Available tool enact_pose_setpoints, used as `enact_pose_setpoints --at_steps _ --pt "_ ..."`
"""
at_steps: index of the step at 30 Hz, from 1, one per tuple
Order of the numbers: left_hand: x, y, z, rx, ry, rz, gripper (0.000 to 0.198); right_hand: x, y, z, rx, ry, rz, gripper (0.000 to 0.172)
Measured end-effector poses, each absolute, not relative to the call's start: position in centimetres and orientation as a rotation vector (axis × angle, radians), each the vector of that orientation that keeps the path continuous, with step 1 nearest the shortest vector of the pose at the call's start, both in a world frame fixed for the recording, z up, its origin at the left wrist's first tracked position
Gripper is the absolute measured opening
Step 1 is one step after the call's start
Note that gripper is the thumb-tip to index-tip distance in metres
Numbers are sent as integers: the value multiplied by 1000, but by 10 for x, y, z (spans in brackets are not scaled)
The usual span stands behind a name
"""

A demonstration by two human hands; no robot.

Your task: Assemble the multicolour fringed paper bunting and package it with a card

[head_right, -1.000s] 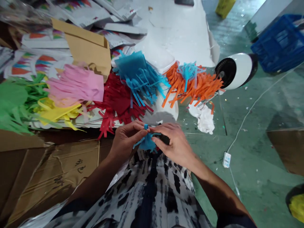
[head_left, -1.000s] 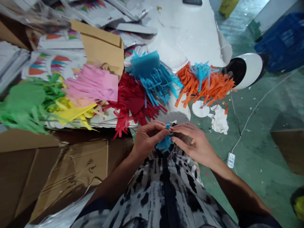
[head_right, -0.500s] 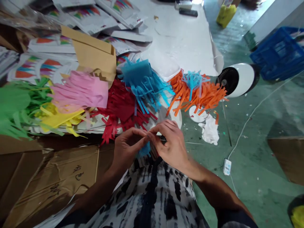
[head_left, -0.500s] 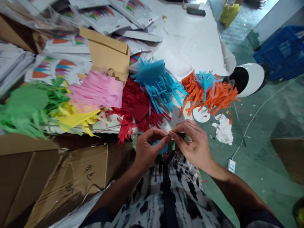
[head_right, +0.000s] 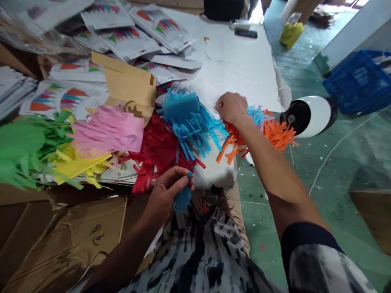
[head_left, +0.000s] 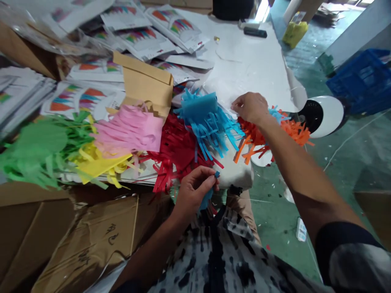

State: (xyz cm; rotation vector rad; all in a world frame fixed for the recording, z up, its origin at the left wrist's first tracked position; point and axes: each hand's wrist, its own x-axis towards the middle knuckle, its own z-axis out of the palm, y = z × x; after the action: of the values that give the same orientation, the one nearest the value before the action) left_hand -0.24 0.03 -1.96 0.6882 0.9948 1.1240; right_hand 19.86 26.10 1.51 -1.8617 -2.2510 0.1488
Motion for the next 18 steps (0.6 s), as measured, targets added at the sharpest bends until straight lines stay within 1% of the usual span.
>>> enact_pose_setpoints --at_steps 3,6,7,11,14,16,17,18 --pt "-2 7 -22 663 1044 1123 23 192 286 5 -1924 -2238 208 20" --pt "-3 11 -25 651 1094 1115 26 190 291 -3 -1889 -2214 160 15" --pt "-3 12 -26 648 1104 1113 27 190 290 -5 -1865 -2215 165 15" --pt "-3 11 -29 644 1101 1122 24 193 283 -1 -1752 -2170 138 22" --pt "-3 8 -31 657 1092 1149 21 190 258 16 -1638 -2065 61 14" --pt "-3 4 -31 698 1101 1174 20 185 224 30 -1548 -2002 118 12" --pt "-4 2 -30 724 1109 1190 20 182 201 36 -1460 -1970 213 14" --pt "-4 0 -30 749 1118 1209 20 179 175 39 -1358 -1958 407 15"
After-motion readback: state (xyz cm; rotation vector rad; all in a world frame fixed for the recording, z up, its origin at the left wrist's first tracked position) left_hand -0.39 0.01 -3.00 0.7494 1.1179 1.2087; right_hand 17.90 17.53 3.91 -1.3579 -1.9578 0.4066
